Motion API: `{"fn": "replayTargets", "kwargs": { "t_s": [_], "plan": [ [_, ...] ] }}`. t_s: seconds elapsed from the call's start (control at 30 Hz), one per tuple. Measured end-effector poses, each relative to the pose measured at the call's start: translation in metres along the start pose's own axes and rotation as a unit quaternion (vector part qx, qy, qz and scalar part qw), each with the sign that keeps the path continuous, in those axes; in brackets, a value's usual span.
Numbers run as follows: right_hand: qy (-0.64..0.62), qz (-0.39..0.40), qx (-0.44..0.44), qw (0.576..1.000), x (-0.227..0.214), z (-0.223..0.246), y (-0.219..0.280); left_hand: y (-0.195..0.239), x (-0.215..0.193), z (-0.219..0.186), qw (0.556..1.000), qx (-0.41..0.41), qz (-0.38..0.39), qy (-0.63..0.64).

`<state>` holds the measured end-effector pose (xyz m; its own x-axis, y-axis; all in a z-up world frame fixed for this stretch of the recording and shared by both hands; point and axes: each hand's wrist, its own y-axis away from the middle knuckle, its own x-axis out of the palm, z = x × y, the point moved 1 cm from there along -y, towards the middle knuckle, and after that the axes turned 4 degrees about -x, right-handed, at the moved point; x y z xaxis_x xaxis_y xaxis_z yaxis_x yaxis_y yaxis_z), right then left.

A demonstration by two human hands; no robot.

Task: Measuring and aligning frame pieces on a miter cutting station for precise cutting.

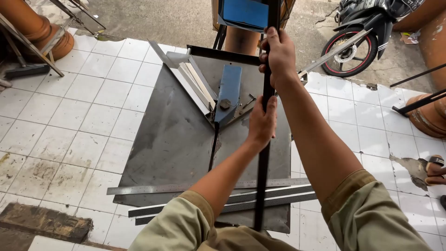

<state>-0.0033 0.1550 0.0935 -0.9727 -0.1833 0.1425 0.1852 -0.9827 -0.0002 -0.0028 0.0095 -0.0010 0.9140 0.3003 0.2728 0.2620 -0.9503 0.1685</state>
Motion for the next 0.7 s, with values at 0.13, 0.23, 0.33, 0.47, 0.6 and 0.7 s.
{"fn": "replayTargets", "kwargs": {
  "t_s": [0.13,0.23,0.33,0.47,0.6,0.7],
  "plan": [
    [-0.053,-0.030,-0.032,0.998,-0.006,0.006,0.014,-0.003,-0.021,-0.001,0.998,0.024,0.048,-0.026],
    [-0.084,-0.060,-0.048,0.994,-0.008,0.004,0.034,0.000,-0.044,0.004,0.992,0.049,0.073,-0.094],
    [-0.142,-0.094,-0.022,0.985,-0.015,-0.018,0.060,0.016,-0.069,0.021,0.978,0.073,0.083,-0.176],
    [-0.133,-0.121,-0.032,0.983,-0.024,-0.055,0.082,0.039,-0.091,0.024,0.973,0.042,0.117,-0.197],
    [-0.163,-0.175,-0.029,0.971,-0.028,-0.092,0.110,0.058,-0.087,0.017,0.929,0.026,0.064,-0.365],
    [-0.162,-0.183,-0.017,0.970,-0.022,-0.107,0.136,0.057,-0.067,0.019,0.870,0.067,0.006,-0.489]
  ]
}}
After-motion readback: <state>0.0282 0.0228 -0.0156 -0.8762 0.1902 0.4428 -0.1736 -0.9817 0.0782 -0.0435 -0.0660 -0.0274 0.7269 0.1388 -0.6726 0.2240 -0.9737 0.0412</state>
